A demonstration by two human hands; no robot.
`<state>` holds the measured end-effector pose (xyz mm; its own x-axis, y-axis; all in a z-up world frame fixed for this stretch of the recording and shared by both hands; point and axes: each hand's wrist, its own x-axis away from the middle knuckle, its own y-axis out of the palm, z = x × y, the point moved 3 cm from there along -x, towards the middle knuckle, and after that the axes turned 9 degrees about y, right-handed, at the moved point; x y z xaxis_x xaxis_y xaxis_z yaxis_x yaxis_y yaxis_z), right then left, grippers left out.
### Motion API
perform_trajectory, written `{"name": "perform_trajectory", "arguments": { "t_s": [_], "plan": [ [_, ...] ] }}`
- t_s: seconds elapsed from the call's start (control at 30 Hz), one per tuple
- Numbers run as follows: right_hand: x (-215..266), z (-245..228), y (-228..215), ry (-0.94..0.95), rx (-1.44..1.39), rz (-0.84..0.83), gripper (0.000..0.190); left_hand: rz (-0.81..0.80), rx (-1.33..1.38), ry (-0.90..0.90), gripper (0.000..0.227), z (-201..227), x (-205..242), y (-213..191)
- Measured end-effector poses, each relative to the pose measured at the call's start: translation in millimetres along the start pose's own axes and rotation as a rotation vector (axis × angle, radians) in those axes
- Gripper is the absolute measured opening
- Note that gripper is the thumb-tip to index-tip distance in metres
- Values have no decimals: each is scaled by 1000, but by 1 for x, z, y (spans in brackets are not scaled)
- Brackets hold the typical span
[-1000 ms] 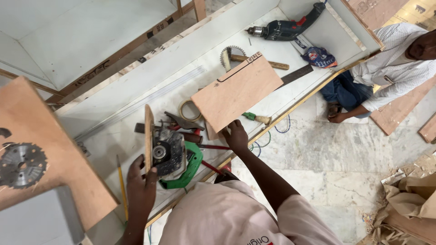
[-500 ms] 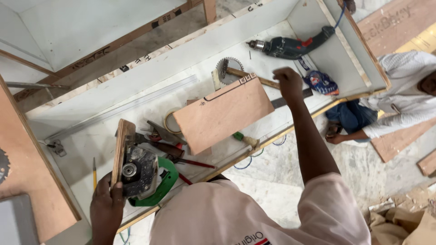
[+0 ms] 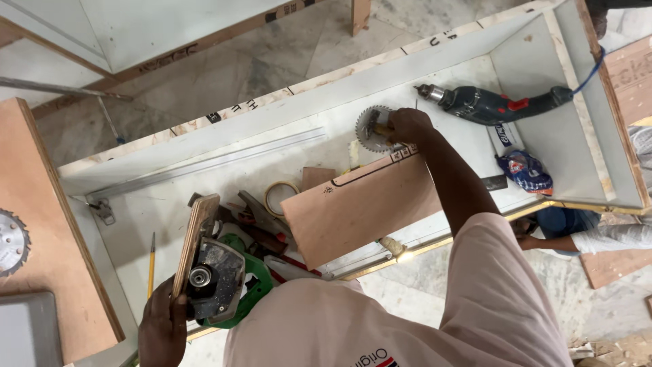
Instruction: The person sits on the floor and applies tape to a wooden board. They then pick up a circular saw, plug it in, and use a screwdriver and pliers to remove the blade and disassemble the saw's housing.
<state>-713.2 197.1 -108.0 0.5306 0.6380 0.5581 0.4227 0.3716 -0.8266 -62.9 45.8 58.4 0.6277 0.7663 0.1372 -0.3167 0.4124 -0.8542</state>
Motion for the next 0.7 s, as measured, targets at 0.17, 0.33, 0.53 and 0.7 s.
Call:
{"name": "perform_trajectory", "arguments": {
  "t_s": [0.17,0.33,0.53,0.7],
  "plan": [
    [6,-7,-1,-107,-51,-3,38,1,32,-14,40,-6,-6,-2],
    [5,-3,2,-144,-247,-24,34,-10,30,-32,40,-8,-6,-2],
    [11,-12,-22,3,-91,303,85,-54,59,-125,41,-3,-9,-6],
    [8,-20,-15,118,-167,192,88,-10,39,-43,41,2,-11,-10]
  ]
}}
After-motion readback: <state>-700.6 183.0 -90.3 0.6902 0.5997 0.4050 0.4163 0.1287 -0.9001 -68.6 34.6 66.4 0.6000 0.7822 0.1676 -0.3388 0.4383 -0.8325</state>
